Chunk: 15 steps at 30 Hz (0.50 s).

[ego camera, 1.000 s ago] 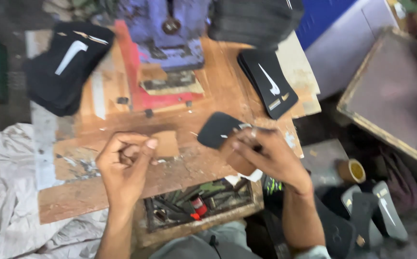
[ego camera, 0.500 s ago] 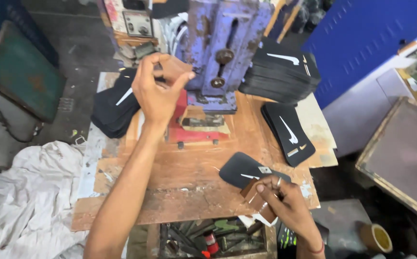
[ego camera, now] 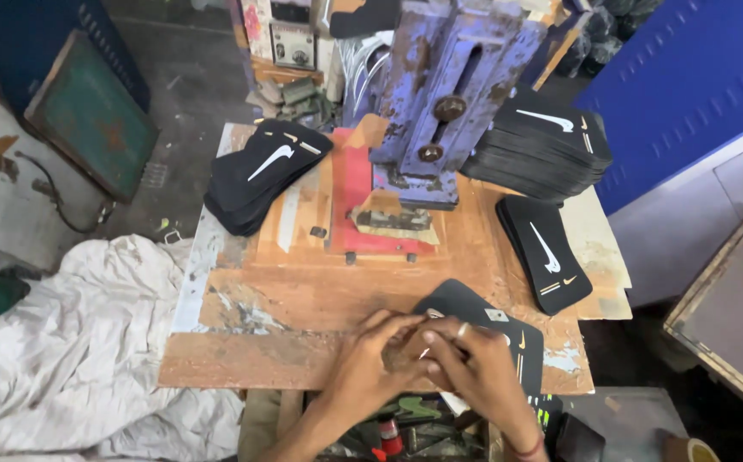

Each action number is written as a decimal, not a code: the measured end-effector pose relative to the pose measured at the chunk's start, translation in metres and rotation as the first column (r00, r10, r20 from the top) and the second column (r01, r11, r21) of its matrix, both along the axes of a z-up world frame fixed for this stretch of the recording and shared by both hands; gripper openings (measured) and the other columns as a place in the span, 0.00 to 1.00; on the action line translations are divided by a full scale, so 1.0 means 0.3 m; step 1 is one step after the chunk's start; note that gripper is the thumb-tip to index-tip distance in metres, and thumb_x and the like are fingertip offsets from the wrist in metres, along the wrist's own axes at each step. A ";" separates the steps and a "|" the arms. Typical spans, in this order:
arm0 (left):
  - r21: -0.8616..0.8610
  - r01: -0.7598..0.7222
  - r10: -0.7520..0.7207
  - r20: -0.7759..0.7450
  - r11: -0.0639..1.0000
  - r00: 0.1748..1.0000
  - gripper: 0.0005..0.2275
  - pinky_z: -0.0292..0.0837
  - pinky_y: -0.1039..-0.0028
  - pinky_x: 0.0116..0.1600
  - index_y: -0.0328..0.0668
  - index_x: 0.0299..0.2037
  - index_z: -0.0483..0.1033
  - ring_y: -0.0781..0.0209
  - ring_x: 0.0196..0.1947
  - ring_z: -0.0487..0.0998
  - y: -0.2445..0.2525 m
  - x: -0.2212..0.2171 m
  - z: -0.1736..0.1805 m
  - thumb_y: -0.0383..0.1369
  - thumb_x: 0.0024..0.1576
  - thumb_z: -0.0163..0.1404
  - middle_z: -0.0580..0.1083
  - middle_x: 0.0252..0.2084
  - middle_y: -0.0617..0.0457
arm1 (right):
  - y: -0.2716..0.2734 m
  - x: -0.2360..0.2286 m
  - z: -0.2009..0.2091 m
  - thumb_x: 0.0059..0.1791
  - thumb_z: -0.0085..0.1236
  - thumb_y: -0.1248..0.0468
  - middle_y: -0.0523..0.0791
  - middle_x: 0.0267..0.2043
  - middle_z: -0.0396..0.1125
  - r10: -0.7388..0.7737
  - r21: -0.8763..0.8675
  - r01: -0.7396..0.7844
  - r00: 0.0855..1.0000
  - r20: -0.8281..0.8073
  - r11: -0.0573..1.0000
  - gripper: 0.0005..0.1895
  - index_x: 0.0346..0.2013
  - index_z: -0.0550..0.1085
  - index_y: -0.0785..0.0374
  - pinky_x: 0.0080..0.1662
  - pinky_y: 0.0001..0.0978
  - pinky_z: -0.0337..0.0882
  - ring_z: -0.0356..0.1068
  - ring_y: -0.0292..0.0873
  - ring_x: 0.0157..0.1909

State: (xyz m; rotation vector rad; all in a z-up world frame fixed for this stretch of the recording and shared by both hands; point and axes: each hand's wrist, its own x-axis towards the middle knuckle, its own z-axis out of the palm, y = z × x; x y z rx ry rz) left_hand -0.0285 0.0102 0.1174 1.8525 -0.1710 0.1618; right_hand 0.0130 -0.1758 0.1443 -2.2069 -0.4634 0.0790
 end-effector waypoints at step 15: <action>-0.160 -0.148 0.156 0.042 0.976 0.987 0.05 0.82 0.76 0.39 0.35 0.40 0.84 0.67 0.35 0.85 0.034 -0.003 -0.100 0.25 0.56 0.59 0.83 0.37 0.50 | -0.049 -0.080 -0.003 0.46 0.65 0.62 0.57 0.63 0.62 0.245 0.085 -0.235 0.958 -0.149 0.968 0.41 0.71 0.57 0.58 0.47 0.40 0.79 0.76 0.55 0.52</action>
